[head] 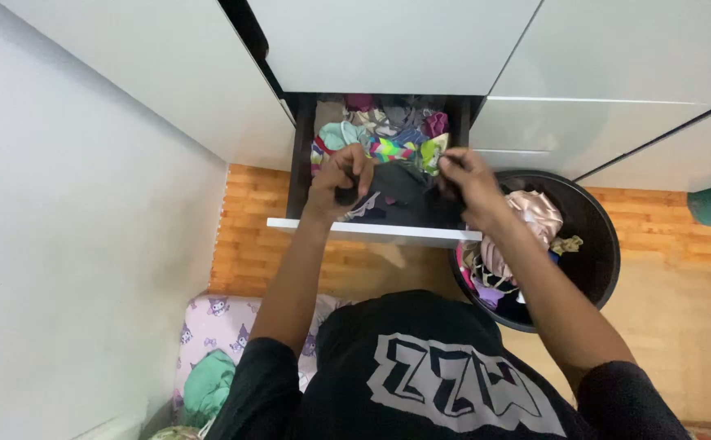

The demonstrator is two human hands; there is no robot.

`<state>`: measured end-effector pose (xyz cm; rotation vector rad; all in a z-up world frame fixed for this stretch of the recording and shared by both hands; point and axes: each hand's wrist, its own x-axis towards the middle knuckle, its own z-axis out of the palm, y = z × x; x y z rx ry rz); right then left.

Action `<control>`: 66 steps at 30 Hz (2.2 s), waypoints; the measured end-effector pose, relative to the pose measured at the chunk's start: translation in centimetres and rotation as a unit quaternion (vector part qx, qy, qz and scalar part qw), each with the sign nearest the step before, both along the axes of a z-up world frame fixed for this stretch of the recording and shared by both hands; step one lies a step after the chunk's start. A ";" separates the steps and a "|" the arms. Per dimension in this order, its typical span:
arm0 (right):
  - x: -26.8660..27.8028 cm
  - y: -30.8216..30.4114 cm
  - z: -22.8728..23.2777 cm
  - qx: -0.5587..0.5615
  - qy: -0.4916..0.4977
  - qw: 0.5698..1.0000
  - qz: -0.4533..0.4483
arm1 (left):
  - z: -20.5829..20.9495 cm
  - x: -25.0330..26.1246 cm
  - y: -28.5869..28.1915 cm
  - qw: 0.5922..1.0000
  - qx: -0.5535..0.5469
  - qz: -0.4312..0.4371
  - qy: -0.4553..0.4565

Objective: Sorting through a drawer of small clothing items and placing selected ones into a bin

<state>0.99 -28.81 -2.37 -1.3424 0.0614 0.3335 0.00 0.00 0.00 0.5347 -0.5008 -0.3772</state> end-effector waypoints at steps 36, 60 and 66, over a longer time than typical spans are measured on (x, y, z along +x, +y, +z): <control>-0.3 -0.6 4.5 -0.072 0.003 0.996 0.042 | 2.6 1.3 -5.0 0.786 0.581 0.199 -0.071; -0.3 -3.8 5.5 -0.067 -0.167 0.980 -0.079 | 2.5 1.2 -1.0 0.776 0.600 0.144 -0.127; -0.5 -2.8 9.6 0.014 -0.092 0.989 -0.112 | -0.6 1.8 -1.7 0.891 0.417 0.152 -0.101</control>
